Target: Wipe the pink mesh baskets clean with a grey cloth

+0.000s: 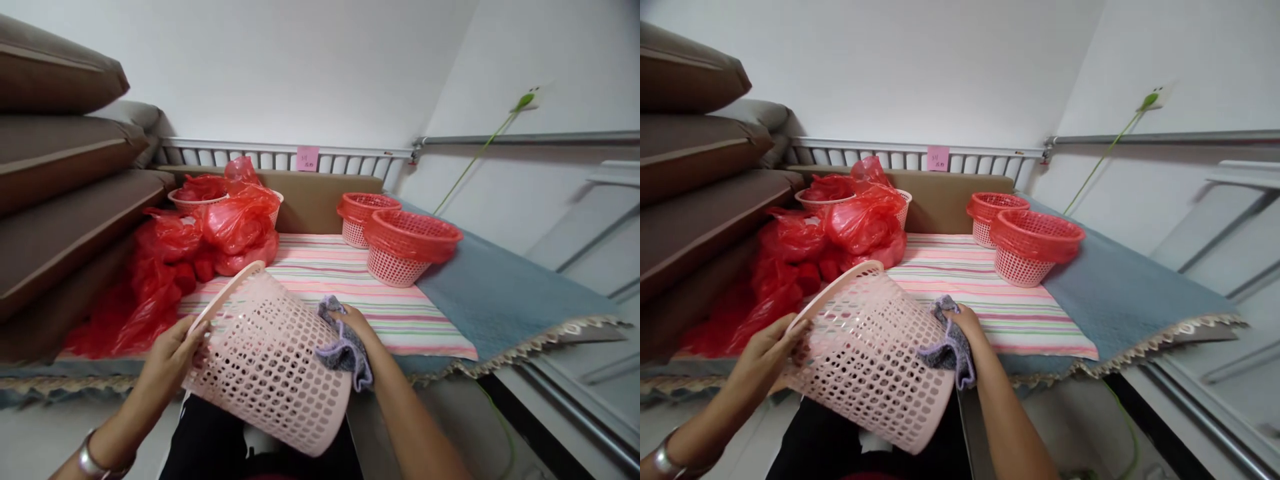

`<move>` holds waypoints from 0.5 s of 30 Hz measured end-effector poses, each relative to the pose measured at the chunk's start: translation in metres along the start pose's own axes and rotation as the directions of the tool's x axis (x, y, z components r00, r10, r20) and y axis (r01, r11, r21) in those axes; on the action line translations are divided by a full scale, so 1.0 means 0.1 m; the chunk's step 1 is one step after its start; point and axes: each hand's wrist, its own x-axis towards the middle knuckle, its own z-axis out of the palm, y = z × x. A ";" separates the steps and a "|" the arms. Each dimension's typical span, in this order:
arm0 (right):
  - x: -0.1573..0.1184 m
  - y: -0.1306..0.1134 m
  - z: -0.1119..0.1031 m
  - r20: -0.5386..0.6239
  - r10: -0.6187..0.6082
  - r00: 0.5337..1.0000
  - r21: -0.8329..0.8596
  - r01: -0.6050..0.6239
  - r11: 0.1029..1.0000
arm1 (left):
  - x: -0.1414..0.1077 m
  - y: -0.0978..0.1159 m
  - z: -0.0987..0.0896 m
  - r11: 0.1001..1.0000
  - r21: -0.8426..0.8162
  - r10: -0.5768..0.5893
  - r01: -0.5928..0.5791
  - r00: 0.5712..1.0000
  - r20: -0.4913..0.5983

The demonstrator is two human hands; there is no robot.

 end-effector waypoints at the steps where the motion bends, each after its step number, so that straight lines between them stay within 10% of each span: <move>1: -0.02 0.00 -0.05 -0.008 0.004 1.000 0.027 -0.003 1.000 | 0.03 0.10 0.02 0.999 -0.023 0.024 -0.024 1.000 0.000; 7: 0.04 -0.20 -0.38 -0.201 -0.041 0.979 0.099 0.062 0.993 | 0.51 0.25 0.17 0.939 0.179 0.316 -0.294 0.943 -0.107; 15: -0.12 -0.41 0.13 -0.314 -0.205 0.927 -0.157 0.163 0.974 | 1.12 -0.23 0.26 0.849 0.450 0.352 -0.279 0.932 -0.087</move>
